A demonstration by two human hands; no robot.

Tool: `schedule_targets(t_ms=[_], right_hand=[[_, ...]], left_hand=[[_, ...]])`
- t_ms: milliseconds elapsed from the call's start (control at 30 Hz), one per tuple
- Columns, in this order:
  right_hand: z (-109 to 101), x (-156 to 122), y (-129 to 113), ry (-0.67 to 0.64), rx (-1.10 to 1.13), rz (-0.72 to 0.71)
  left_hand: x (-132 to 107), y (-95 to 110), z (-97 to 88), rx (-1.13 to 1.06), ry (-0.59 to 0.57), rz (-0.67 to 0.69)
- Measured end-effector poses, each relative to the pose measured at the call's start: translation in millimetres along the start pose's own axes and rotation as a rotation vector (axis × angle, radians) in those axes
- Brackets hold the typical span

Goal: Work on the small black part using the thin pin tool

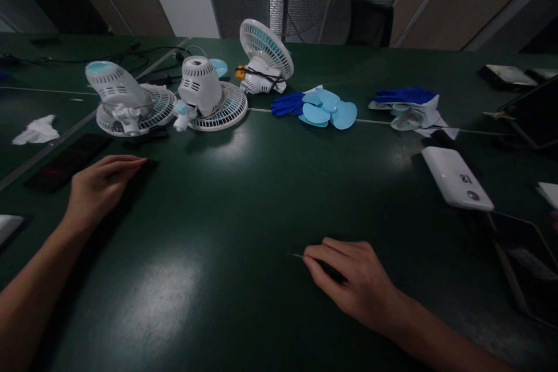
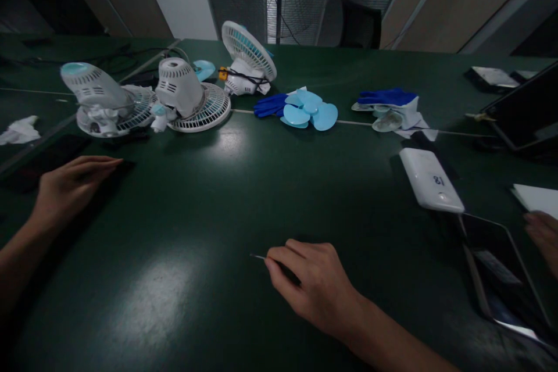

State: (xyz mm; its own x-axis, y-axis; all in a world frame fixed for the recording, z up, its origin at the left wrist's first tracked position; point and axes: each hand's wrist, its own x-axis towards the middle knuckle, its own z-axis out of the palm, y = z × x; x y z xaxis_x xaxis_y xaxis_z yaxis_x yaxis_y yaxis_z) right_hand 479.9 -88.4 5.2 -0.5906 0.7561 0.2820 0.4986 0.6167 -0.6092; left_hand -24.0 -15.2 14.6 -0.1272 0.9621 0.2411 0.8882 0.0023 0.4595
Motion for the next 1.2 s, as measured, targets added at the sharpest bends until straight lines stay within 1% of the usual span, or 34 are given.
schedule_targets(t_ms=[200,400,600,733,867,1033,1200], right_hand=[[0.9,-1.8,1.8,-0.018,-0.008,0.012],[0.5,-1.2,0.8,-0.008,-0.020,-0.008],[0.7,-0.4,1.2,-0.010,-0.033,-0.005],[0.4,-0.5,0.7,-0.017,-0.041,-0.001],[0.6,-0.9,0.3,-0.012,-0.037,-0.005],[1.6,-0.5,0.8,-0.012,-0.040,-0.007],[0.5,1.4,-0.6,-0.011,-0.028,-0.009]], left_hand=[[-0.7,-0.1,0.7,0.132,0.073,0.105],[-0.2,-2.2,-0.7,0.252,0.058,0.131],[0.5,0.5,-0.7,0.258,0.045,0.129],[-0.8,5.5,0.3,0.331,0.062,0.104],[-2.6,12.8,3.1,0.382,0.062,0.119],[-4.2,18.3,5.7,0.416,0.014,0.084],[-4.7,20.7,6.2,0.391,0.012,0.086]])
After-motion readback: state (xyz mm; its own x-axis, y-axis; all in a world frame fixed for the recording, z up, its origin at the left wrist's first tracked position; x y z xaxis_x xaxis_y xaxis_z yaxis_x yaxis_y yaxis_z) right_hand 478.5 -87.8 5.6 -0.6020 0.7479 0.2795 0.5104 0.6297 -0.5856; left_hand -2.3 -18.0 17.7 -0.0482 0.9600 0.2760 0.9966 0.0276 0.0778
